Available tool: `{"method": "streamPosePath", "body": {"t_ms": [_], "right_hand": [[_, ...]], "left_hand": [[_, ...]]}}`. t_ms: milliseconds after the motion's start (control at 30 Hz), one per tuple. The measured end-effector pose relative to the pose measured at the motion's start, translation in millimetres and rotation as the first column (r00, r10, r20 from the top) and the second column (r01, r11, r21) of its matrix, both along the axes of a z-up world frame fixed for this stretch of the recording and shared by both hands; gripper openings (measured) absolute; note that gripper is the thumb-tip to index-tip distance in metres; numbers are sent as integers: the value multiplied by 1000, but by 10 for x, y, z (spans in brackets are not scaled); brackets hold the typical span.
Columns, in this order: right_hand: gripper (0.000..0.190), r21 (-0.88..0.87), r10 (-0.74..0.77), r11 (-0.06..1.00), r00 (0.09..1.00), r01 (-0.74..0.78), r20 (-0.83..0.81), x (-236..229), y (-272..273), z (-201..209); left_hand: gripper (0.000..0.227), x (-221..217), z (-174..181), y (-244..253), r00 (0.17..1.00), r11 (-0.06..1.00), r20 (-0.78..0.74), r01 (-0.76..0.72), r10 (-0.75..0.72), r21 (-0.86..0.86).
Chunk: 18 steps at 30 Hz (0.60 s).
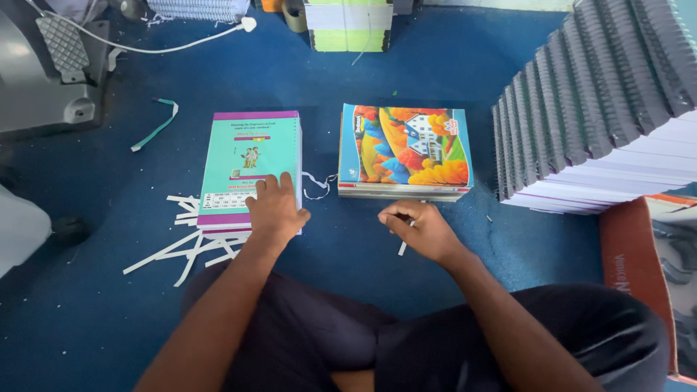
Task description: The person sits on the floor and inserts a plastic spiral binding into the holes of a notebook. They then flip the notebook over and continue inserting the binding on the other side. Finally, they place the finished notebook on a stack of completed notebooks.
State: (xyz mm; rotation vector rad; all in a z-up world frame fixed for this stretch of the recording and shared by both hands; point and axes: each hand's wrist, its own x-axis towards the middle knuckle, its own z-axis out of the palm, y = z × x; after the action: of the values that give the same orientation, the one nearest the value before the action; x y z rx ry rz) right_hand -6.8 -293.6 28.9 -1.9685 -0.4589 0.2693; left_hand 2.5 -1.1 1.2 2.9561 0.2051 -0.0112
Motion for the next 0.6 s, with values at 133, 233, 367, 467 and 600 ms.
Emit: {"method": "streamPosePath", "body": {"t_ms": [133, 233, 367, 467, 600], "right_hand": [[18, 9, 15, 1000, 999, -14, -41, 13, 45, -42], [19, 64, 28, 998, 996, -23, -80, 25, 120, -99], [21, 80, 82, 994, 990, -73, -111, 22, 305, -232], [24, 98, 121, 990, 977, -105, -176, 42, 512, -385], [29, 260, 96, 966, 937, -6, -335, 137, 823, -630]], "left_hand": [[78, -2, 17, -16, 999, 1000, 37, 24, -24, 12], [79, 25, 48, 10, 1000, 1000, -22, -17, 17, -21], [78, 21, 83, 20, 999, 999, -46, -24, 23, -27], [84, 33, 112, -5, 1000, 999, -22, -9, 8, -37], [87, 22, 143, 12, 999, 996, 40, -3, 7, -86]]}}
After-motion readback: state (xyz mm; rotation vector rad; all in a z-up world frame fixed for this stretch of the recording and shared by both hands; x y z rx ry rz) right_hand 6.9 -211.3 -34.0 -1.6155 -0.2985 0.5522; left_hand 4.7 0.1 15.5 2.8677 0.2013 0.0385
